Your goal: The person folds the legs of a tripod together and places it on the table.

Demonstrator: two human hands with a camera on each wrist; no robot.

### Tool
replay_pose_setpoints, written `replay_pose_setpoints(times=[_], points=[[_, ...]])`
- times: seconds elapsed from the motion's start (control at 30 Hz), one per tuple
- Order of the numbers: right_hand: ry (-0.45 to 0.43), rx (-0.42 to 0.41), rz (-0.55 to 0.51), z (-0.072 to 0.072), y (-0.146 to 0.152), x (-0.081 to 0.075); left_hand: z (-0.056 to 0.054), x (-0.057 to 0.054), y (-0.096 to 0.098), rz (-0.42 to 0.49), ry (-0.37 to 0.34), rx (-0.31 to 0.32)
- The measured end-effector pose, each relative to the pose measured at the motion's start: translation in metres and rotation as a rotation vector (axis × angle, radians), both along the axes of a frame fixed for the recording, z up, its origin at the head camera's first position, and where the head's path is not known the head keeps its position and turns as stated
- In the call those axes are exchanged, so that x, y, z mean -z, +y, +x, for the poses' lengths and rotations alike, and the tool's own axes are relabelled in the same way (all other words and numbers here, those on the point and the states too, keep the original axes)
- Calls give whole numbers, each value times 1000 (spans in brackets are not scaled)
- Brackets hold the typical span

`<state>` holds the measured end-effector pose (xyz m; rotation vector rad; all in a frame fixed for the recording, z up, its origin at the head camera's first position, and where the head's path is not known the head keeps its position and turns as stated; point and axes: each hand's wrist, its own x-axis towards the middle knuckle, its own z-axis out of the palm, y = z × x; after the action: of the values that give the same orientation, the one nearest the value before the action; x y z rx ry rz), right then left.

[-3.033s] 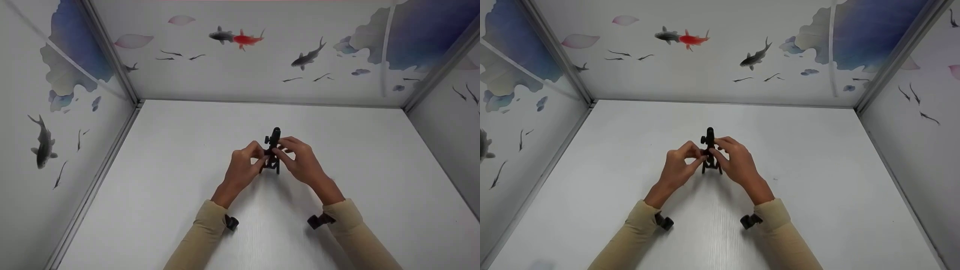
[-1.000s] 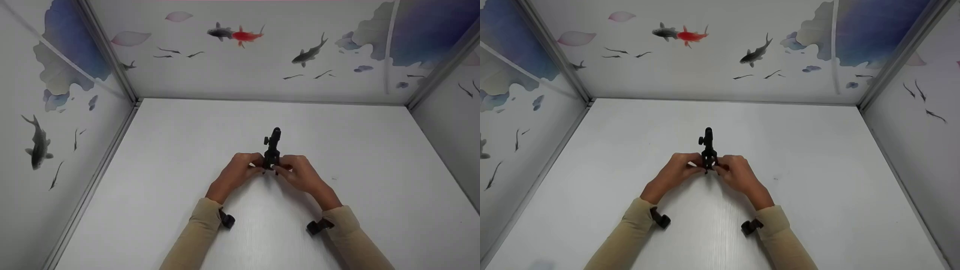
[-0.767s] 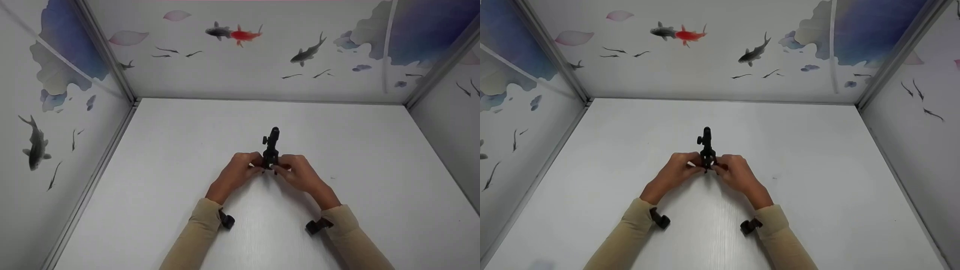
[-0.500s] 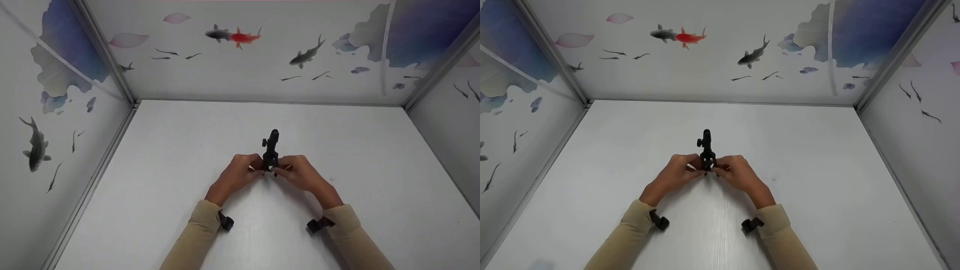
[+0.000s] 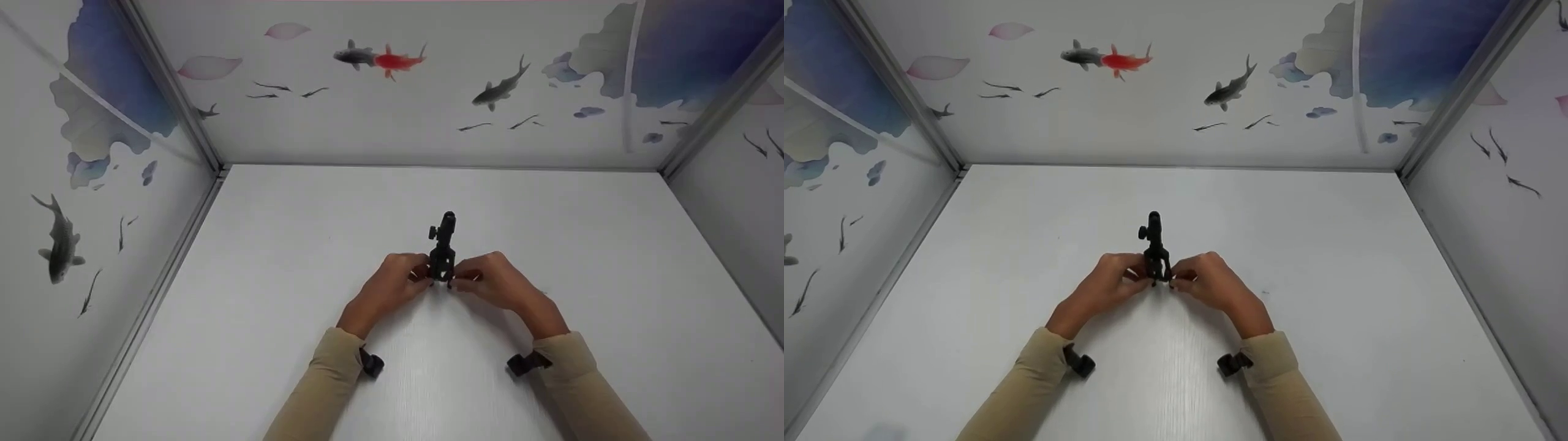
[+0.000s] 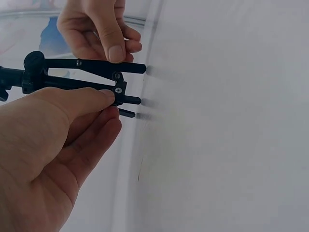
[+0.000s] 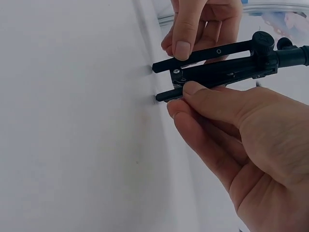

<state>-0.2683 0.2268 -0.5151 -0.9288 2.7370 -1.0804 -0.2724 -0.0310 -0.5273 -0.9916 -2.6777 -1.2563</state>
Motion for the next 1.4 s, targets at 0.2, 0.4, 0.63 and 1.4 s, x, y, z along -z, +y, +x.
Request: replay_pose_setpoints(times=[0.2,0.4,0.63,1.4], points=[[30,0,-16,-1,-1,2,0,-1,2,-19,19,-11],[70,-19,-48,-1,-2,7,2,-2,5,-60,74,-26],[99,4,-57,-1,-4,8,3,-4,6,-66,67,-39],[-14,-20,-43,2,-13,9,4,0,4,-34,30,-108]])
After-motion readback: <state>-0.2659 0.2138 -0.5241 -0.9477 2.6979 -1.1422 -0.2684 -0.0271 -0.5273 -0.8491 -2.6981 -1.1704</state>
